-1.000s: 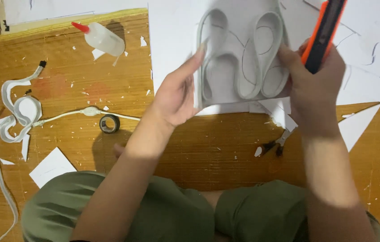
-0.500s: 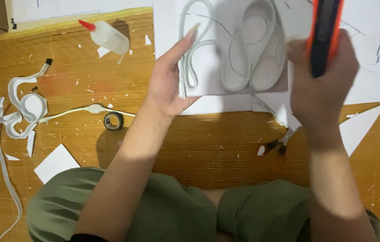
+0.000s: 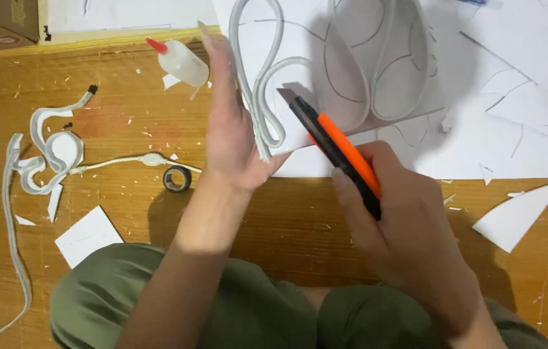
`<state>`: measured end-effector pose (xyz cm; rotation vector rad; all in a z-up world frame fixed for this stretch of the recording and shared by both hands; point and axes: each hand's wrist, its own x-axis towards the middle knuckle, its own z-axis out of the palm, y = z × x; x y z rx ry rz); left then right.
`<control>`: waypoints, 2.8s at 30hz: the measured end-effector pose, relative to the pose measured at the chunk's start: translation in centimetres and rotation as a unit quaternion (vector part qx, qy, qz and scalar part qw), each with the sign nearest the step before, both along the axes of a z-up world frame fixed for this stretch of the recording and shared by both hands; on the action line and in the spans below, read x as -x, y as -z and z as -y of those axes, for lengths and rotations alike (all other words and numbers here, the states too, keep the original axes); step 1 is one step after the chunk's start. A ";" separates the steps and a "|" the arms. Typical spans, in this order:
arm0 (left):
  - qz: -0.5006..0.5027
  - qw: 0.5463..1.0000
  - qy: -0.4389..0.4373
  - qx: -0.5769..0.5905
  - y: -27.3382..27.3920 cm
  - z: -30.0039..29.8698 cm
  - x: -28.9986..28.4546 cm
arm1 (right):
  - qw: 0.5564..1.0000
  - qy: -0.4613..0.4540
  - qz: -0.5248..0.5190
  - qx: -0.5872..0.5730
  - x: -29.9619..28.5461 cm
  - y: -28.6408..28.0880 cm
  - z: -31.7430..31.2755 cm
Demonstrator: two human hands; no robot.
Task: Cutting out a sign shape from a white foam board using a utility knife
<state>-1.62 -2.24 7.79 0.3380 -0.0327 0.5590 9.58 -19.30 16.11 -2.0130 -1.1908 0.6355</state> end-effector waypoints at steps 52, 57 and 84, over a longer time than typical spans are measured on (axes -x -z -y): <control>-0.427 0.430 -0.105 -0.789 3.5 -0.2 -3.6 | 0.878 0.262 -0.400 -0.009 -6.5 17.4 -0.9; -0.539 0.328 -0.101 -0.769 4.2 0.4 -3.3 | 0.824 0.331 -0.456 -0.062 -4.5 17.4 -1.8; -0.529 0.194 0.201 -0.801 7.3 9.1 2.9 | 0.978 0.091 -0.154 0.111 -3.7 16.0 1.9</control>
